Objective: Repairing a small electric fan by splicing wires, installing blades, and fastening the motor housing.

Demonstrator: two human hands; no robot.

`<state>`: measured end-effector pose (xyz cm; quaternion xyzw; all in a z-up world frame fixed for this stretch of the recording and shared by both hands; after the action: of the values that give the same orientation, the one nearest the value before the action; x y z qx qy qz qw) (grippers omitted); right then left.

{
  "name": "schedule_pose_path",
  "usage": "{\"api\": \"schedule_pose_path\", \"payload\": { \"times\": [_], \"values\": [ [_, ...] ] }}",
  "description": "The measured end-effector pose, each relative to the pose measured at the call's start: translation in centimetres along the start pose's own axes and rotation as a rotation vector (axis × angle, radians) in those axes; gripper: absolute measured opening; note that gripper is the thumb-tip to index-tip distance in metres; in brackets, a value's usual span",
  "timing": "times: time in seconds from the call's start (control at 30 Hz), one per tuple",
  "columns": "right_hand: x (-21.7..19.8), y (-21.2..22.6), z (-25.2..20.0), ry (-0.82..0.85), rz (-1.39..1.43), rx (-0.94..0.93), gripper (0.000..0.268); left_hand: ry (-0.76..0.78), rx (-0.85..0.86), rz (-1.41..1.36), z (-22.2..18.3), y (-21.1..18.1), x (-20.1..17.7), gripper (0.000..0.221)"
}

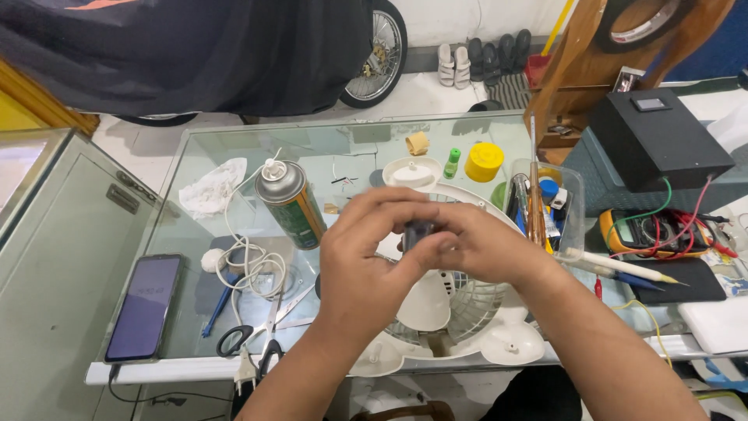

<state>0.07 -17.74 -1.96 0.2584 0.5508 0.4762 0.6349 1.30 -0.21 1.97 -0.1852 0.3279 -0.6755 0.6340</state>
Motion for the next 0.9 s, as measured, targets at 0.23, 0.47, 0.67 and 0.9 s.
{"api": "schedule_pose_path", "payload": {
  "times": [0.23,0.47,0.67,0.9],
  "values": [
    [0.0,0.7,0.6,0.078,-0.086,-0.155,0.039,0.023,0.042,0.080,0.4,-0.9,-0.5,0.015],
    [1.2,-1.5,0.3,0.315,-0.641,0.240,0.044,-0.065,0.026,0.051,-0.7,-0.5,0.5,0.012],
    [1.1,-4.0,0.2,0.310,-0.681,0.213,0.032,-0.038,0.102,0.109,-0.4,0.4,0.8,0.019],
    [0.9,-3.9,0.3,0.297,-0.651,0.119,0.039,0.131,0.013,-0.010,0.6,0.5,1.6,0.021]
  ]
}}
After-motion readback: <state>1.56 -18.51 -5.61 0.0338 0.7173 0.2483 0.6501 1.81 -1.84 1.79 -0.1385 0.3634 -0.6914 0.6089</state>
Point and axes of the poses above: each hand's wrist, its own z-axis towards the middle knuckle, its own x-axis out of the palm, y = z × x, the point moved 2 cm from there along z, towards the middle knuckle, and after that the axes turned 9 degrees about -y, right-handed, at the moved point
